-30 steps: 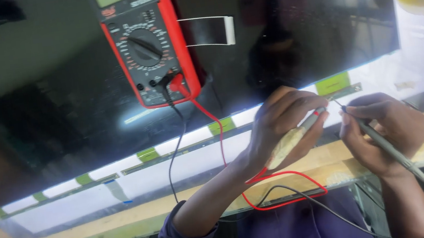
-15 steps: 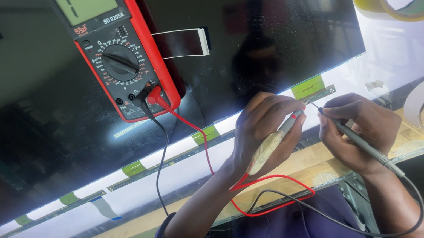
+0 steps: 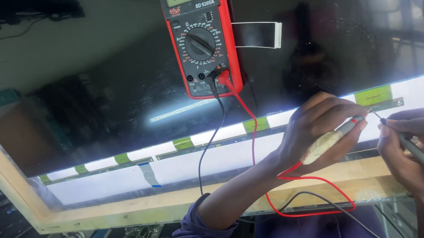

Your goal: The person uses a multimeter to test the electrical continuity of a circuit board attached to the bottom edge of a large screen. They move the probes along the board's contacts while observing the multimeter's display.

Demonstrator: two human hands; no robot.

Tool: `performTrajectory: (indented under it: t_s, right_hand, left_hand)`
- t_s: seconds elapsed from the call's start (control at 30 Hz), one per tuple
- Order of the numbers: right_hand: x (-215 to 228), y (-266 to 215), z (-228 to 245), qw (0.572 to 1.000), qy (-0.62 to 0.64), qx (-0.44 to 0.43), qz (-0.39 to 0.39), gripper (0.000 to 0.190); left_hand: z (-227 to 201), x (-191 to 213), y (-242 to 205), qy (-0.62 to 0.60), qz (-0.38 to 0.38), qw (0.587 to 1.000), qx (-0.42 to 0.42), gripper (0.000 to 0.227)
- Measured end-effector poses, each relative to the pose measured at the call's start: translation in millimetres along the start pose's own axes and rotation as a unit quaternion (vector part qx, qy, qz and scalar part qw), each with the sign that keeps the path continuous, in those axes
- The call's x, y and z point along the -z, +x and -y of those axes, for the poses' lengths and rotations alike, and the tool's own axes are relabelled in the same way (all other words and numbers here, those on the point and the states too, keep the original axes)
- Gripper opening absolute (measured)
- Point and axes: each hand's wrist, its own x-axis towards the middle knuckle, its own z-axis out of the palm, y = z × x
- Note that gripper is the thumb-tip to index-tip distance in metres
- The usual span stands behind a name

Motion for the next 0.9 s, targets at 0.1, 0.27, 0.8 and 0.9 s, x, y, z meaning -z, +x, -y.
performTrajectory:
  t_s: [0.1, 0.27, 0.8, 0.9]
  right_hand:
    - [2, 2, 2, 1.000, -0.012, 0.020, 0.010, 0.009]
    - [5, 6, 0, 0.995, -0.086, 0.040, 0.020, 0.008]
    - [1, 20, 12, 0.998, -0.018, 0.065, 0.014, 0.011]
    - [1, 21, 14, 0.997, -0.019, 0.069, 0.025, 0.011]
  left_hand:
    - [-1, 2, 1, 0.002, 0.006, 1.000, -0.004, 0.015]
    - [-4, 4, 6, -0.006, 0.010, 1.000, -0.010, 0.009]
    - [-6, 5, 14, 0.002, 0.014, 1.000, -0.016, 0.003]
    - [-6, 5, 14, 0.007, 0.016, 1.000, -0.018, 0.002]
